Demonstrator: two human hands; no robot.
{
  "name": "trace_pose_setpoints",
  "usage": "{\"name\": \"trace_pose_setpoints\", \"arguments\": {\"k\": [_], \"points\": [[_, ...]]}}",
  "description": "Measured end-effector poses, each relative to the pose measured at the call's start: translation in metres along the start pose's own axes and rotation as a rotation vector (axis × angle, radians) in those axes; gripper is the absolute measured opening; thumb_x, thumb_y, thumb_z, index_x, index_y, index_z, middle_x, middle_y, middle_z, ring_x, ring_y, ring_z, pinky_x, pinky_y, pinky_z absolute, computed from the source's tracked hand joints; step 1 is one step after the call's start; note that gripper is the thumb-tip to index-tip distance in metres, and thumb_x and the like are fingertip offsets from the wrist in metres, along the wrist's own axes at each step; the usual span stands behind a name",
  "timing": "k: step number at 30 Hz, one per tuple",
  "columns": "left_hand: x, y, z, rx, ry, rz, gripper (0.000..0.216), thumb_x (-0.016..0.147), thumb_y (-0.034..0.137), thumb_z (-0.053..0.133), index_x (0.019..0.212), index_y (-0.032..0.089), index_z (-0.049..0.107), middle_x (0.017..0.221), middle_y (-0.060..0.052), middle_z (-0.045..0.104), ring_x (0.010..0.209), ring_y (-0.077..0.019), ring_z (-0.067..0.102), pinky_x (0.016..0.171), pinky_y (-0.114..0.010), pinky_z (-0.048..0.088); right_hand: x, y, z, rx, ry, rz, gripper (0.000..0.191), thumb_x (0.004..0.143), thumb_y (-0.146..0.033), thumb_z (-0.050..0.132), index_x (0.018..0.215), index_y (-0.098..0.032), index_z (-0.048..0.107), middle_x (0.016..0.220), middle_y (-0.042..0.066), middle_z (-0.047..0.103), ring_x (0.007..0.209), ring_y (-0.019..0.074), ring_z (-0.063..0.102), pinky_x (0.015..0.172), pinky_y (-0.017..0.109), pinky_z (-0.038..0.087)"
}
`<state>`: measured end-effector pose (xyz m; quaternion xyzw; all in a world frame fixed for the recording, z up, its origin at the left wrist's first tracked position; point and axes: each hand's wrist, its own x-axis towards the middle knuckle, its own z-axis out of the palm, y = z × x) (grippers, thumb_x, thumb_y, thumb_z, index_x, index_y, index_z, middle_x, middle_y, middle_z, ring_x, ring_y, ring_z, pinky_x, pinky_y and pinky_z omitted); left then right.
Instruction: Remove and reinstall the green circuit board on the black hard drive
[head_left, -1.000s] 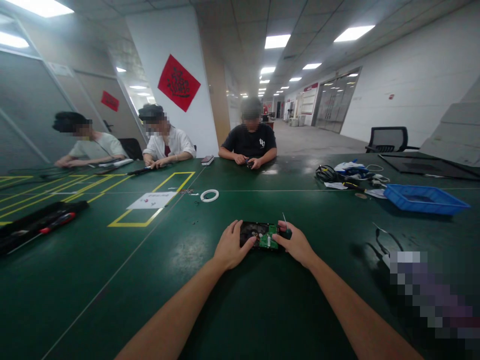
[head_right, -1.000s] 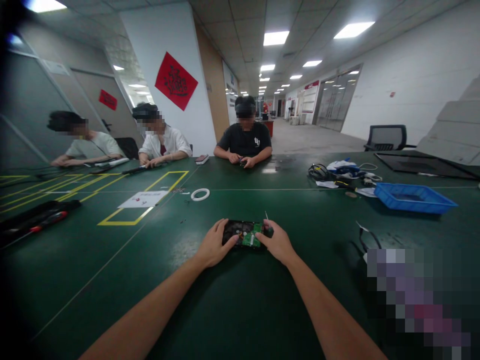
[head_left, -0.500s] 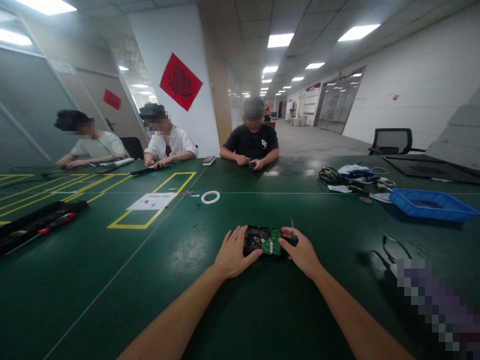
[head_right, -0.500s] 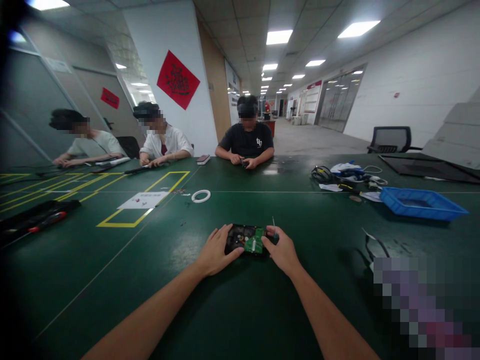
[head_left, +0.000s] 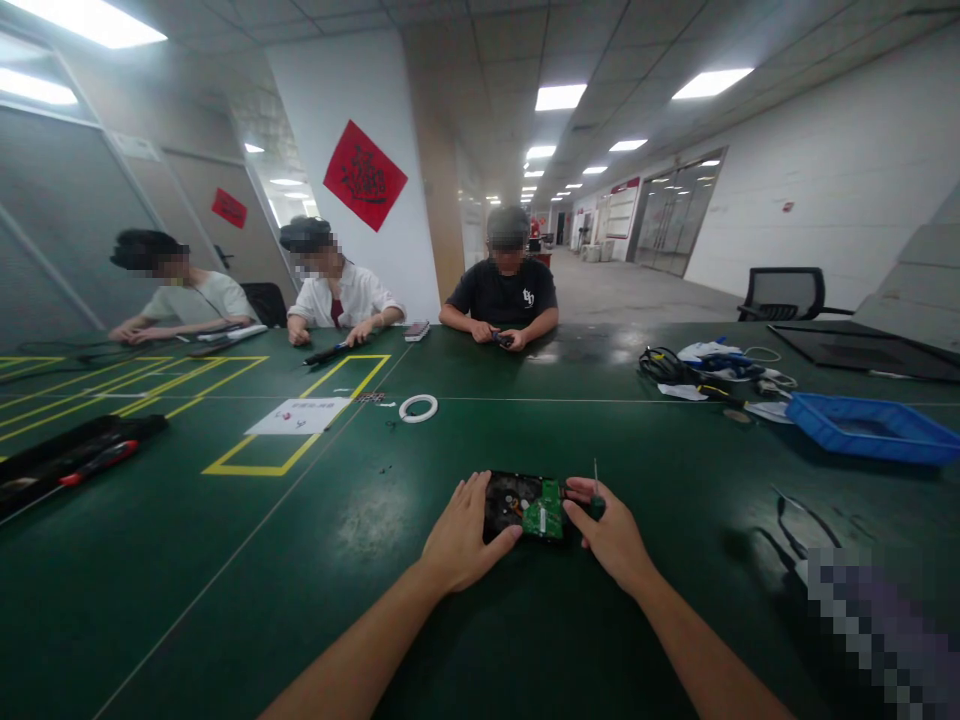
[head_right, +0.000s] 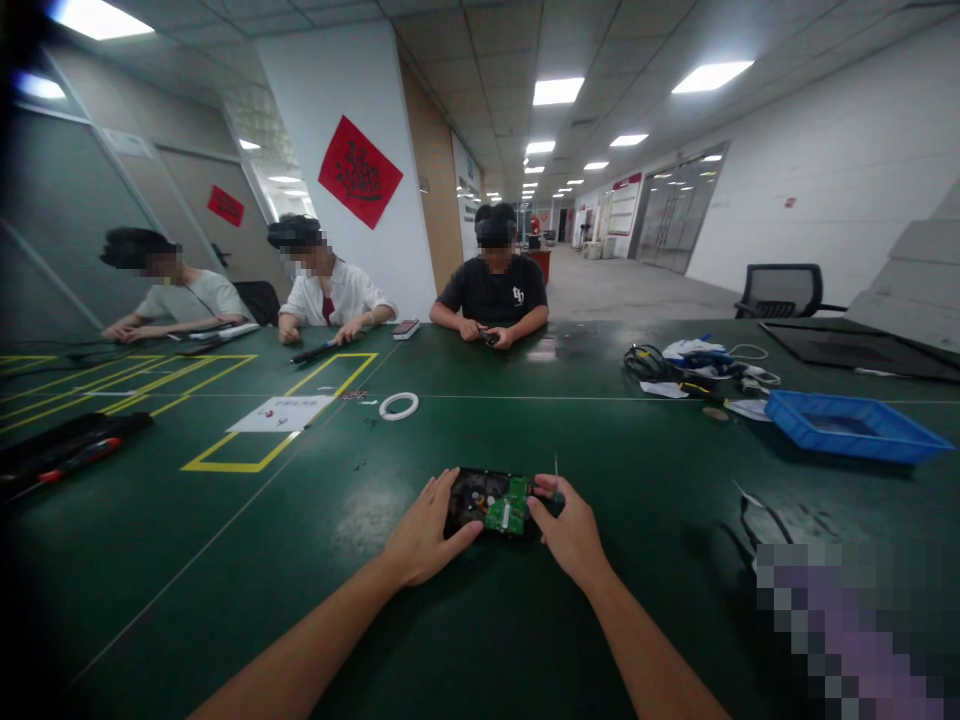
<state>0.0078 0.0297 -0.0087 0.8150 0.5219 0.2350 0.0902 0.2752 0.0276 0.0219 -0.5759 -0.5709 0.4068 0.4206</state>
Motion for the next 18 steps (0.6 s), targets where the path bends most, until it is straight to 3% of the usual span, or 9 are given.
{"name": "trace_pose_setpoints", "arguments": {"k": [9,18], "points": [[0.002,0.005,-0.006,-0.012,-0.012,-0.051,0.089,0.092,0.066,0.047,0.158,0.015,0.018,0.159,-0.016,0.035,0.149,-0.0325,0.029,0.123,-0.054,0.025,0.004,0.004,0.001,0.044,0.062,0.023,0.045,0.086,-0.045,0.065,0.123,-0.021,0.063,0.118,0.010,0.071,0.054,0.0120,0.060,0.046,0.028,0.049],[-0.015,0.003,0.004,-0.050,-0.045,-0.131,0.100,0.088,0.067,0.055,0.161,0.017,0.008,0.162,-0.015,0.029,0.151,-0.0366,0.022,0.119,-0.056,0.033,-0.009,0.014,-0.004,0.120,0.116,0.116,0.047,0.087,-0.051,0.063,0.122,-0.020,0.064,0.112,0.011,0.071,0.051,0.0113,0.056,0.049,0.030,0.049]]}}
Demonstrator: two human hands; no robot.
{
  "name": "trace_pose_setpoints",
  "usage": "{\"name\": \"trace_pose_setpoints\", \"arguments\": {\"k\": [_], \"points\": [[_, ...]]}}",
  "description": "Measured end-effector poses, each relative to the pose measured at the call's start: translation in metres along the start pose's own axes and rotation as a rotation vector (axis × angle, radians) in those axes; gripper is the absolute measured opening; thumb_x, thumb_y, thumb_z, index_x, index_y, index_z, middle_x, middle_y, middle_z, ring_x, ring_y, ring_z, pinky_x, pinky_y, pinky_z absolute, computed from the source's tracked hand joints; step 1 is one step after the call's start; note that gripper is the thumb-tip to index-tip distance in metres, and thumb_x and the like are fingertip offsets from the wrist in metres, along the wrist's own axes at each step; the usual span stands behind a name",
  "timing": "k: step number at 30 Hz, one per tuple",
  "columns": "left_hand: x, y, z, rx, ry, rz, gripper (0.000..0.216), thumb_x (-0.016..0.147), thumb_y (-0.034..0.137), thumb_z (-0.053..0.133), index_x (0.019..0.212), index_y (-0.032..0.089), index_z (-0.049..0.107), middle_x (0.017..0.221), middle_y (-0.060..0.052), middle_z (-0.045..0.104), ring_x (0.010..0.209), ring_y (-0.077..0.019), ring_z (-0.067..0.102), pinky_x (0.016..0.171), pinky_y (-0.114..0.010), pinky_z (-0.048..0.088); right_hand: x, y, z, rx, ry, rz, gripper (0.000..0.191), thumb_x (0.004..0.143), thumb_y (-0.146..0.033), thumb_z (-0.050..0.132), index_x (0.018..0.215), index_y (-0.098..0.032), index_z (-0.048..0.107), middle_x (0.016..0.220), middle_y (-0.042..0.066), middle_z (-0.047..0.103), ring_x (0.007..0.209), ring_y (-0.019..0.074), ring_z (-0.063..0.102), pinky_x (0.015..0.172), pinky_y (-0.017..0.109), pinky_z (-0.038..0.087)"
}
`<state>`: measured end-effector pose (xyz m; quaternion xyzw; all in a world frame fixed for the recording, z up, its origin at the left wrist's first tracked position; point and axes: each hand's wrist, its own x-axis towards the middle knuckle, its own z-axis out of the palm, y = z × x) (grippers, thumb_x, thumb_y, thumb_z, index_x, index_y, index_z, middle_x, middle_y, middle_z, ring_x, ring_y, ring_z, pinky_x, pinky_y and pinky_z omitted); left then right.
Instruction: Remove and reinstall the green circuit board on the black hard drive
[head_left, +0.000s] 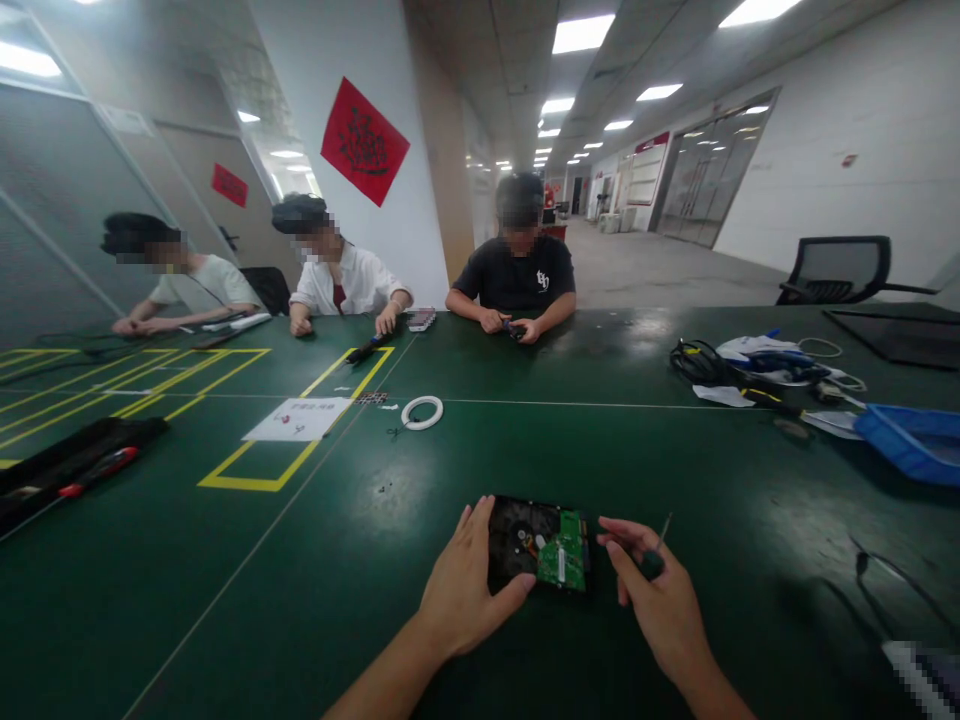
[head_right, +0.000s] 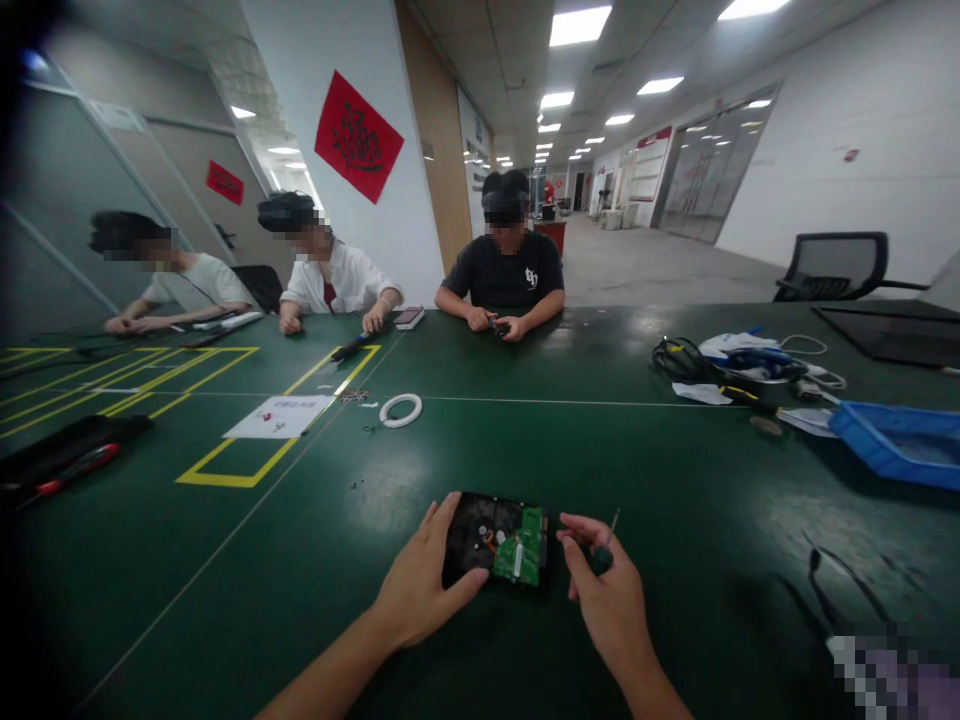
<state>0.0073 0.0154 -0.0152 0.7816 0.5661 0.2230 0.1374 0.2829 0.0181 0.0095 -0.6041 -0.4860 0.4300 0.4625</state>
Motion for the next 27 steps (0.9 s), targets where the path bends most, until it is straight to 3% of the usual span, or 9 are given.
{"name": "trace_pose_setpoints", "arguments": {"k": [8,20,27], "points": [[0.015,0.007,-0.015,0.013,0.018,0.037,0.093,0.090,0.066,0.052,0.159,0.016,0.015,0.160,-0.017,0.034,0.148,-0.0365,0.030,0.118,-0.056,0.033,0.011,-0.013,0.004,-0.083,-0.020,-0.069,0.038,0.086,-0.044,0.065,0.115,-0.020,0.065,0.110,0.008,0.071,0.053,0.0118,0.059,0.049,0.028,0.049],[0.012,0.006,-0.012,0.027,0.034,0.077,0.092,0.089,0.069,0.051,0.158,0.016,0.022,0.158,-0.015,0.038,0.147,-0.0331,0.033,0.122,-0.053,0.027,0.017,-0.011,0.010,-0.182,-0.043,-0.067,0.028,0.087,-0.030,0.060,0.112,-0.020,0.065,0.107,0.007,0.073,0.053,0.0116,0.061,0.048,0.026,0.051],[0.007,0.013,-0.011,0.048,0.023,0.082,0.100,0.084,0.074,0.054,0.159,0.018,0.021,0.159,-0.016,0.036,0.148,-0.0342,0.030,0.122,-0.053,0.026,0.013,-0.020,0.012,-0.232,-0.110,-0.058,0.033,0.089,-0.032,0.060,0.119,-0.020,0.063,0.111,0.009,0.072,0.065,0.0154,0.067,0.050,0.026,0.053]]}}
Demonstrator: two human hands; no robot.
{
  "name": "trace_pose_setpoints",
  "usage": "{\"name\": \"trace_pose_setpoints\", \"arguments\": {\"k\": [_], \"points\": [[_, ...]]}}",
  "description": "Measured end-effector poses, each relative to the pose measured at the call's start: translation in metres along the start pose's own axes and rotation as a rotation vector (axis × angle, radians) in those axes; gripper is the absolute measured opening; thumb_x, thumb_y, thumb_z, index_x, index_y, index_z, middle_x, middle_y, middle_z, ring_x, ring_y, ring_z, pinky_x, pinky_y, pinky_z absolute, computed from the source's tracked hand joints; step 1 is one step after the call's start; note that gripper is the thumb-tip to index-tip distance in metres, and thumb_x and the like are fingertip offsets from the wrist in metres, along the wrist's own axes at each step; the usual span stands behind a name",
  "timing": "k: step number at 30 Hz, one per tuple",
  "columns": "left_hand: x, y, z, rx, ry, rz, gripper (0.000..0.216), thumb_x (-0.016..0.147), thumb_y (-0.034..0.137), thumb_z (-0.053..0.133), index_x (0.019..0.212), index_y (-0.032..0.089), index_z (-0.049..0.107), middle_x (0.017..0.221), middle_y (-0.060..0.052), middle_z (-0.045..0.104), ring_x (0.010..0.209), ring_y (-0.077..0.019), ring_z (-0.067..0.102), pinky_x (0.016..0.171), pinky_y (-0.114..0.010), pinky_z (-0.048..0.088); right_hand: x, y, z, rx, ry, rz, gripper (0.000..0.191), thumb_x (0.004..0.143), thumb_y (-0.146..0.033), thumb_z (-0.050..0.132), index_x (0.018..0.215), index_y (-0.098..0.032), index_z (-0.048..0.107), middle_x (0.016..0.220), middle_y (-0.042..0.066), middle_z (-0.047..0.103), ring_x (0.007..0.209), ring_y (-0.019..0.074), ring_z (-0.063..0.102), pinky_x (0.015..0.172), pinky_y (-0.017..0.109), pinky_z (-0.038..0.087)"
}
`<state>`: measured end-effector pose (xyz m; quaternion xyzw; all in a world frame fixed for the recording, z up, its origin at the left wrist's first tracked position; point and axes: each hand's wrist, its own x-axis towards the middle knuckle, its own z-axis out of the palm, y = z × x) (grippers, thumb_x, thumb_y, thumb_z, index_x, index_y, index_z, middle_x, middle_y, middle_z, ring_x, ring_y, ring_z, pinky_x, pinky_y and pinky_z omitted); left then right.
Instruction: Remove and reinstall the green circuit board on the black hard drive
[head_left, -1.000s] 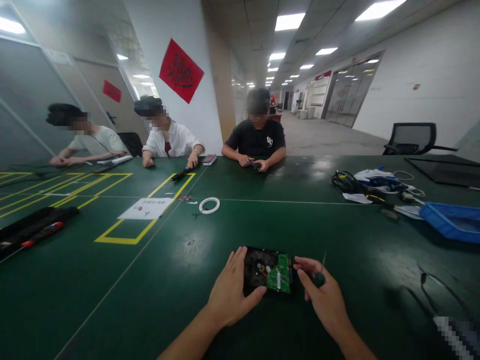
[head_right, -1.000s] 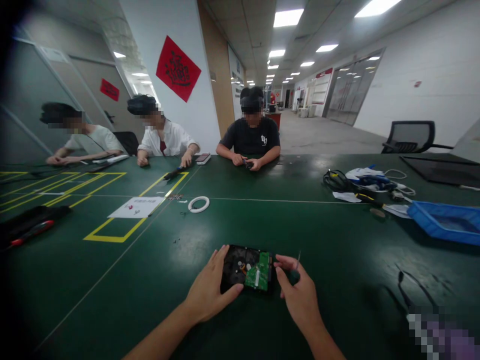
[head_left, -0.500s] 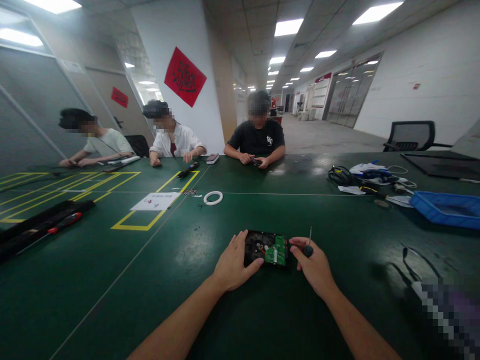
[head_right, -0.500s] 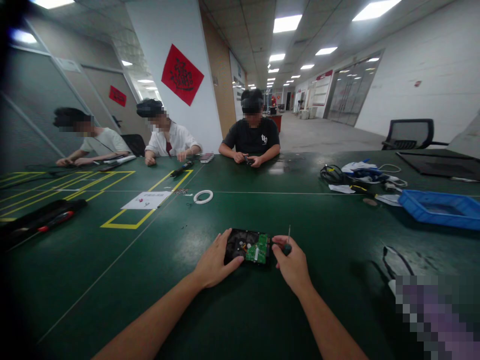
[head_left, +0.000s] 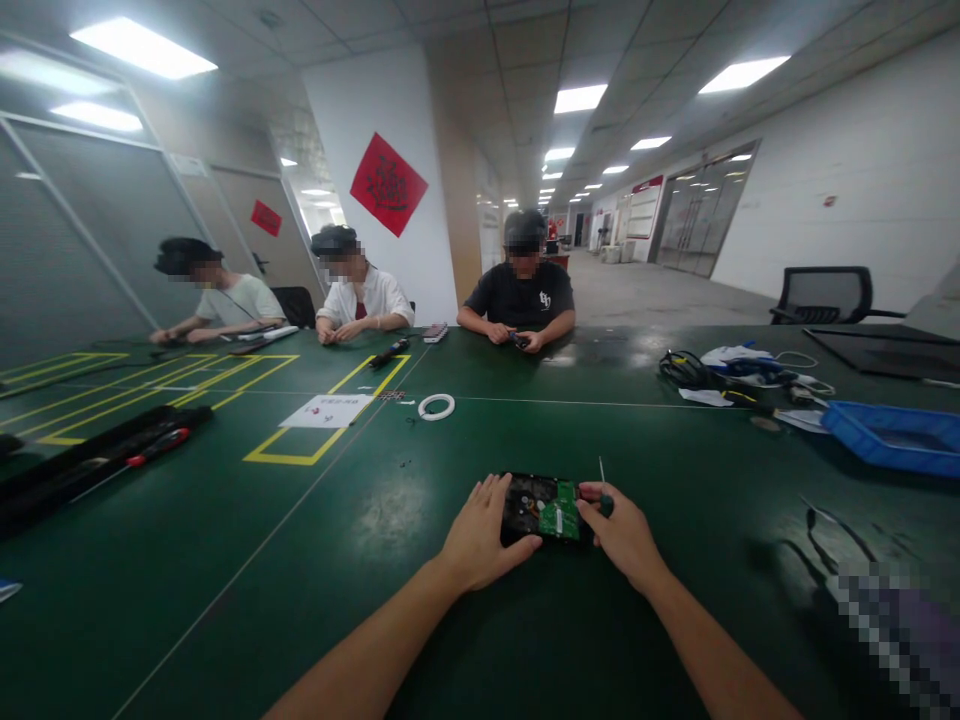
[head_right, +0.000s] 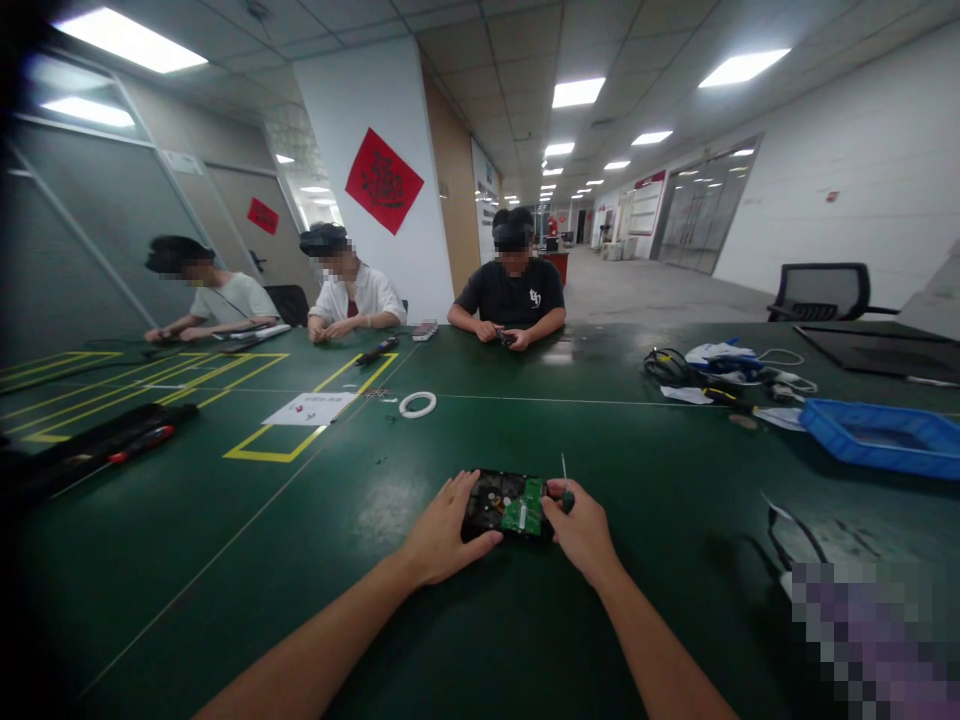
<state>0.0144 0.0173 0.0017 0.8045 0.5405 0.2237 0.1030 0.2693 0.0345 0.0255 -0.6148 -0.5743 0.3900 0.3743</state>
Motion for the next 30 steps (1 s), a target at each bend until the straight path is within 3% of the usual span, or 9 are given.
{"name": "trace_pose_setpoints", "arguments": {"k": [5,8,11,13,21,30], "points": [[-0.001,0.010,-0.002,0.046,0.036,-0.007,0.104,0.080,0.074,0.059,0.159,0.017,0.023,0.161,-0.017,0.031,0.150,-0.0366,0.023,0.121,-0.056,0.027,-0.001,-0.001,0.003,-0.015,0.013,0.002,0.037,0.090,-0.035,0.058,0.124,-0.020,0.062,0.118,0.010,0.070,0.076,0.0188,0.070,0.051,0.026,0.055],[-0.001,0.026,-0.005,0.093,0.096,0.131,0.084,0.084,0.064,0.062,0.155,0.026,0.035,0.164,-0.011,0.025,0.152,-0.0360,0.017,0.121,-0.058,0.025,0.000,0.004,0.004,0.007,0.027,-0.021,0.043,0.089,-0.041,0.061,0.127,-0.021,0.060,0.119,0.010,0.069,0.083,0.0212,0.071,0.052,0.027,0.056],[0.000,0.043,-0.003,0.084,0.072,0.351,0.061,0.091,0.052,0.058,0.146,0.028,0.047,0.158,-0.008,0.039,0.149,-0.0307,0.029,0.122,-0.055,0.025,0.001,0.008,0.005,0.003,0.042,-0.075,0.045,0.085,-0.043,0.066,0.125,-0.022,0.062,0.115,0.009,0.070,0.088,0.0229,0.071,0.054,0.028,0.057],[0.001,0.051,0.000,0.057,0.062,0.405,0.056,0.092,0.047,0.058,0.143,0.025,0.051,0.150,-0.008,0.051,0.142,-0.0291,0.041,0.119,-0.053,0.031,0.002,0.009,0.006,-0.017,0.066,-0.092,0.045,0.082,-0.041,0.069,0.121,-0.022,0.064,0.113,0.009,0.071,0.088,0.0228,0.070,0.055,0.027,0.057],[-0.001,0.050,0.001,0.058,0.171,0.383,0.029,0.092,0.034,0.059,0.117,0.023,0.070,0.117,-0.010,0.066,0.115,-0.0283,0.057,0.103,-0.048,0.047,0.002,0.009,0.007,-0.012,0.064,-0.112,0.042,0.081,-0.040,0.069,0.118,-0.021,0.065,0.103,0.006,0.071,0.074,0.0183,0.068,0.055,0.028,0.055],[-0.002,0.054,0.002,0.029,0.214,0.379,0.023,0.090,0.031,0.061,0.108,0.021,0.071,0.108,-0.009,0.068,0.105,-0.0264,0.059,0.097,-0.046,0.049,0.004,0.016,0.008,-0.053,0.070,-0.161,0.046,0.081,-0.043,0.069,0.120,-0.019,0.066,0.107,0.008,0.071,0.079,0.0194,0.068,0.060,0.029,0.055]]}}
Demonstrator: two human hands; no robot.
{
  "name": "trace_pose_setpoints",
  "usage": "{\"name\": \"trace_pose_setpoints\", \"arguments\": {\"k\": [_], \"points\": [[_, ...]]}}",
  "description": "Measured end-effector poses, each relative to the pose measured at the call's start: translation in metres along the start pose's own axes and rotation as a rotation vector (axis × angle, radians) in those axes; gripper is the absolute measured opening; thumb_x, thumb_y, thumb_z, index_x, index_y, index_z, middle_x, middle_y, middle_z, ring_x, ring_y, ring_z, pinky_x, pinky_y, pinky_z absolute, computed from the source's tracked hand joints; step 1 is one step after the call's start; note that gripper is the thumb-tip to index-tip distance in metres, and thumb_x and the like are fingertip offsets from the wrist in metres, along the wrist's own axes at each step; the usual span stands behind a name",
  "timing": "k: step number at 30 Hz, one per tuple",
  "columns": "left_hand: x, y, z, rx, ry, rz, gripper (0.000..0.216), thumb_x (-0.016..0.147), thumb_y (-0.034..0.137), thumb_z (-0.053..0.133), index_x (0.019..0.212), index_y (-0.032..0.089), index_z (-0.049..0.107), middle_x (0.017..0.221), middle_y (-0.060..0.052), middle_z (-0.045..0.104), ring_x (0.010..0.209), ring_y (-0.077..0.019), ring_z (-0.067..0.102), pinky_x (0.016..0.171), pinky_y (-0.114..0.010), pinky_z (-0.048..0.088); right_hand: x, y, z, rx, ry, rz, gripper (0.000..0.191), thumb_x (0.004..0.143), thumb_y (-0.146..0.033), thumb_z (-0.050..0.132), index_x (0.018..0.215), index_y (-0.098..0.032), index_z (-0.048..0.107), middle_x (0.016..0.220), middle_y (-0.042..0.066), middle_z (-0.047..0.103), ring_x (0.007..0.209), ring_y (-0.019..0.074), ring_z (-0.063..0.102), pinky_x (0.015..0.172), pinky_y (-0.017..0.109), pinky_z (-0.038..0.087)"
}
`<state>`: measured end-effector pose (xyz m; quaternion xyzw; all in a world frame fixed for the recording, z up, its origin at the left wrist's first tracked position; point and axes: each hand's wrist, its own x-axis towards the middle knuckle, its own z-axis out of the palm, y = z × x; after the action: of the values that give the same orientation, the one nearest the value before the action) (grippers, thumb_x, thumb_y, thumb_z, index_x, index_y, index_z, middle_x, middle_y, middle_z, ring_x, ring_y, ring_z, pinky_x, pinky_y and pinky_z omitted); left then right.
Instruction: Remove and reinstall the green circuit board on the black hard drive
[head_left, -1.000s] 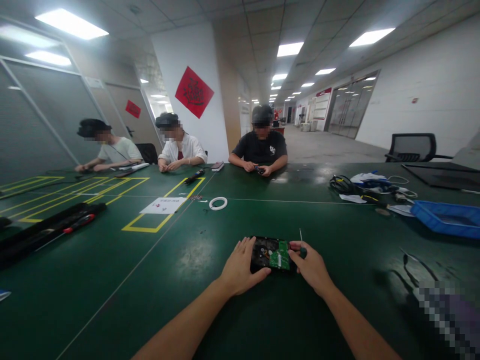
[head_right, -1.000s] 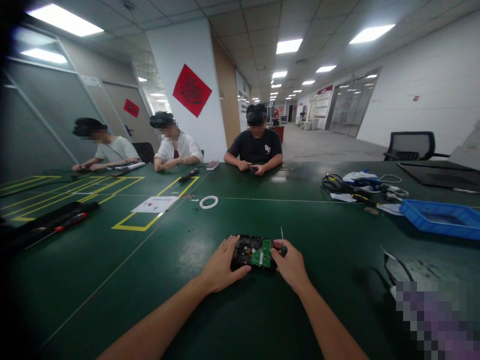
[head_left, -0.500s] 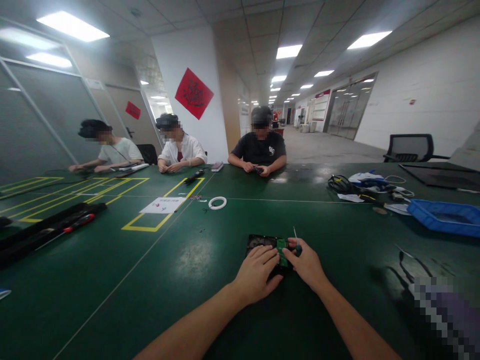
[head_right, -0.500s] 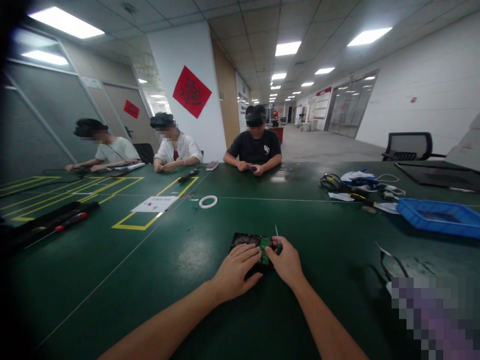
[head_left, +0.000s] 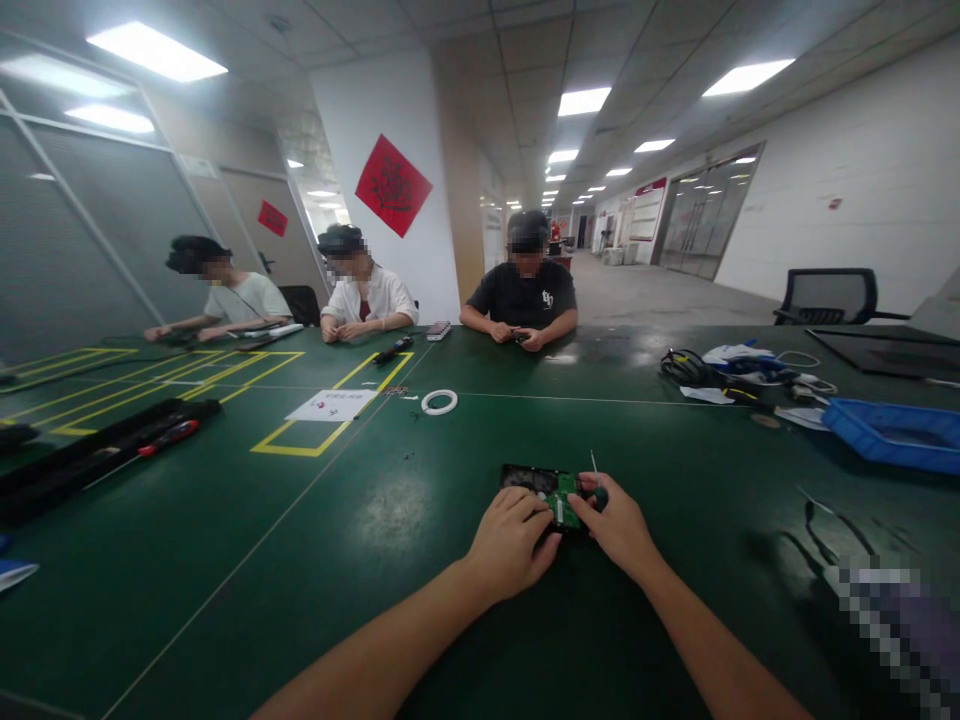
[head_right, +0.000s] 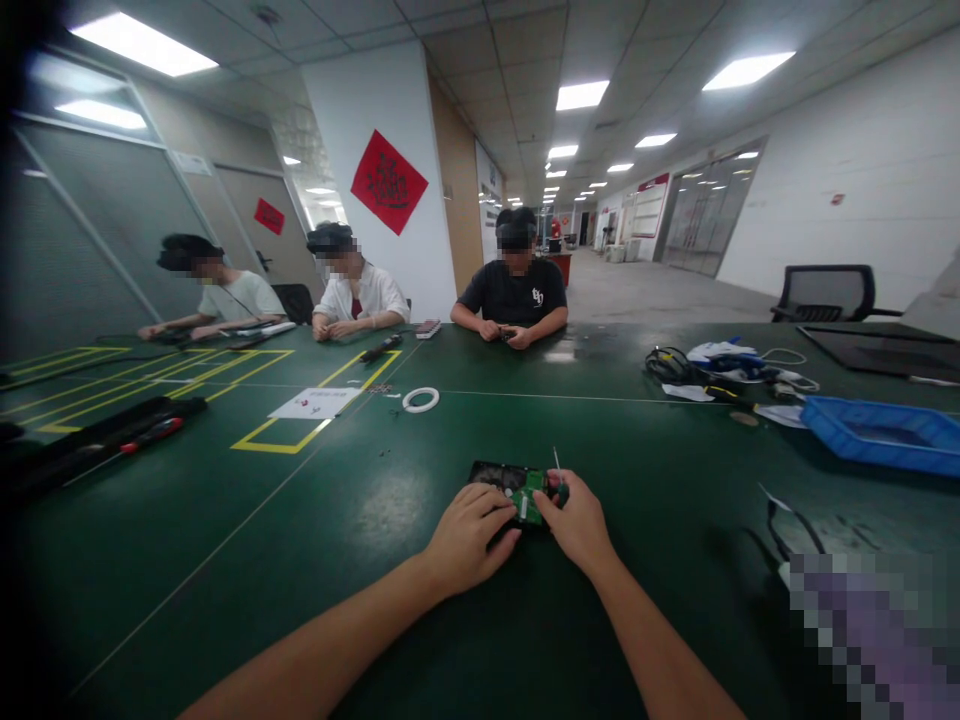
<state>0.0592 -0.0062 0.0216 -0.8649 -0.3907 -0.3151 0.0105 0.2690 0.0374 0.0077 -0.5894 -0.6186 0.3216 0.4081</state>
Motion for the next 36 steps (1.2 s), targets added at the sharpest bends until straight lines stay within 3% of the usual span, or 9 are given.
{"name": "trace_pose_setpoints", "arguments": {"k": [4,12,15,20,22,25,28,32,36], "points": [[0.002,-0.005,-0.002,0.008,0.024,-0.033,0.019,0.093,0.030,0.057,0.100,0.022,0.073,0.100,-0.009,0.068,0.100,-0.0252,0.060,0.094,-0.046,0.050,-0.001,-0.001,-0.001,0.008,0.004,0.001,0.049,0.082,-0.043,0.069,0.125,-0.021,0.065,0.115,0.009,0.069,0.082,0.0207,0.068,0.061,0.030,0.056],[-0.004,-0.019,-0.006,-0.058,0.073,-0.041,0.021,0.095,0.030,0.054,0.097,0.023,0.074,0.105,-0.008,0.068,0.105,-0.0242,0.060,0.096,-0.043,0.049,-0.004,-0.012,-0.002,0.018,0.020,0.041,0.050,0.080,-0.043,0.071,0.124,-0.020,0.066,0.116,0.011,0.069,0.087,0.0235,0.068,0.062,0.031,0.056],[-0.005,-0.054,-0.014,-0.015,0.128,-0.221,0.022,0.097,0.030,0.052,0.097,0.023,0.073,0.106,-0.008,0.068,0.105,-0.0231,0.060,0.096,-0.040,0.050,-0.005,-0.015,-0.004,0.013,0.001,0.051,0.046,0.081,-0.043,0.071,0.121,-0.022,0.067,0.115,0.010,0.069,0.088,0.0237,0.068,0.062,0.032,0.057],[-0.021,-0.144,-0.043,0.370,0.164,-0.705,0.031,0.096,0.024,0.047,0.118,0.019,0.068,0.122,-0.012,0.065,0.118,-0.0286,0.056,0.105,-0.044,0.042,-0.005,-0.014,-0.005,0.008,-0.011,0.053,0.040,0.084,-0.043,0.068,0.118,-0.023,0.068,0.117,0.010,0.069,0.088,0.0236,0.068,0.060,0.032,0.057],[-0.030,-0.169,-0.051,0.493,0.151,-0.796,0.037,0.096,0.023,0.045,0.126,0.014,0.064,0.132,-0.016,0.061,0.124,-0.0303,0.053,0.108,-0.044,0.039,-0.004,-0.013,-0.004,0.011,-0.012,0.060,0.039,0.083,-0.042,0.068,0.118,-0.023,0.068,0.116,0.010,0.069,0.088,0.0238,0.068,0.058,0.032,0.057],[-0.041,-0.185,-0.050,0.567,0.039,-0.808,0.040,0.097,0.023,0.041,0.130,0.010,0.060,0.139,-0.019,0.056,0.130,-0.0308,0.049,0.110,-0.044,0.037,-0.005,-0.012,-0.004,0.026,-0.020,0.074,0.038,0.084,-0.042,0.067,0.118,-0.023,0.067,0.117,0.010,0.068,0.086,0.0234,0.068,0.056,0.031,0.058],[-0.046,-0.186,-0.044,0.560,-0.056,-0.803,0.035,0.096,0.018,0.040,0.119,0.010,0.066,0.126,-0.019,0.063,0.120,-0.0304,0.056,0.104,-0.042,0.041,-0.006,-0.013,-0.005,0.056,-0.027,0.091,0.036,0.086,-0.041,0.065,0.118,-0.023,0.066,0.117,0.010,0.068,0.081,0.0221,0.069,0.054,0.032,0.059],[-0.048,-0.186,-0.043,0.546,-0.109,-0.786,0.031,0.086,0.007,0.044,0.101,0.013,0.071,0.112,-0.017,0.066,0.111,-0.0307,0.058,0.097,-0.040,0.044,-0.007,-0.013,-0.006,0.077,-0.034,0.096,0.035,0.087,-0.039,0.065,0.117,-0.022,0.066,0.116,0.011,0.067,0.075,0.0209,0.068,0.052,0.033,0.060],[-0.051,-0.193,-0.052,0.536,-0.148,-0.762,0.035,0.079,0.000,0.045,0.097,0.016,0.071,0.106,-0.014,0.066,0.111,-0.0295,0.056,0.094,-0.036,0.045,-0.008,-0.011,-0.006,0.099,-0.021,0.096,0.034,0.086,-0.038,0.066,0.117,-0.023,0.066,0.118,0.010,0.067,0.079,0.0213,0.068,0.054,0.033,0.061]]}}
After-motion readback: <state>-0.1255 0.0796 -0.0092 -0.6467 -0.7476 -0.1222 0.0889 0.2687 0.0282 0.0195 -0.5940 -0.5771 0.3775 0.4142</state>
